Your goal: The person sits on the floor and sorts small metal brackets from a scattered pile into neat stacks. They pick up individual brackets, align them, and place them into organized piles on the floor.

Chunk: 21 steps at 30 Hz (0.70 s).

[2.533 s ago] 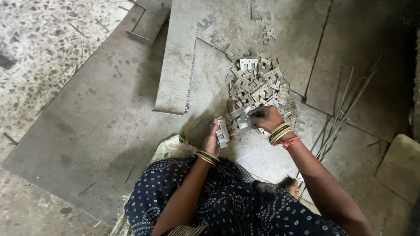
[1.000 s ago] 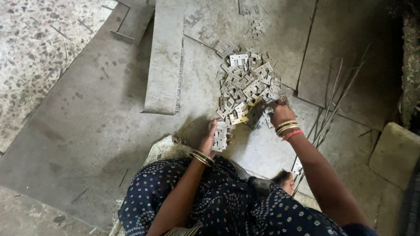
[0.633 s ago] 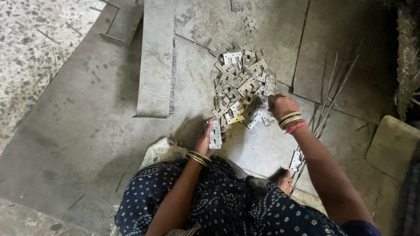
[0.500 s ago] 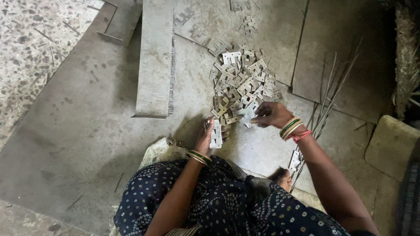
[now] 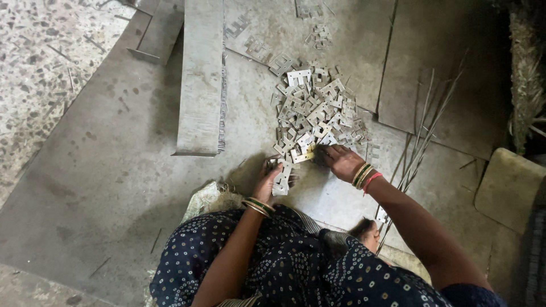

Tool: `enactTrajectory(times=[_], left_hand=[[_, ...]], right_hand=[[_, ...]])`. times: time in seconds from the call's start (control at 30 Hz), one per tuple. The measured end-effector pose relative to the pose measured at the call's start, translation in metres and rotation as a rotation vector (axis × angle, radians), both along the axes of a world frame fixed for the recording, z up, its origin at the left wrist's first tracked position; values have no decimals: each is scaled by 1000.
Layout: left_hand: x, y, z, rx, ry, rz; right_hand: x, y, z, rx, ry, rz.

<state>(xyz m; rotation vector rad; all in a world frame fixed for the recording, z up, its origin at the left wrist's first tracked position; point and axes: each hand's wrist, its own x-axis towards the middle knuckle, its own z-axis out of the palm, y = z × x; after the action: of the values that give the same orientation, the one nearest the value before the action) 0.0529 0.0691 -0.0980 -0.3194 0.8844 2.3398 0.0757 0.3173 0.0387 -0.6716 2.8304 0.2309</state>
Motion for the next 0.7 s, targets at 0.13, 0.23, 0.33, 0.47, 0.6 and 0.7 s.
enactTrajectory(times=[0.13,0.23,0.33,0.47,0.6,0.7], left_hand=[[0,-3,6,64,-128,-75],[-1,-6,15,49,-100,-24],[-1,-8,21,-28,-85,-61],[1,-7,15,3,-74,-131],[-1,-5,4,82,-179,-191],[0,-3,4,48,-118,-147]], right_hand=[[3,-4,7,38,-56,-107],[6,-8,13,-152,-12,-261],[7,-8,18,-165,-82,-392],[3,-2,18,-263,-55,-427],[-5,2,15,-246,108,-352],[-13,0,20,-114,126,-284]])
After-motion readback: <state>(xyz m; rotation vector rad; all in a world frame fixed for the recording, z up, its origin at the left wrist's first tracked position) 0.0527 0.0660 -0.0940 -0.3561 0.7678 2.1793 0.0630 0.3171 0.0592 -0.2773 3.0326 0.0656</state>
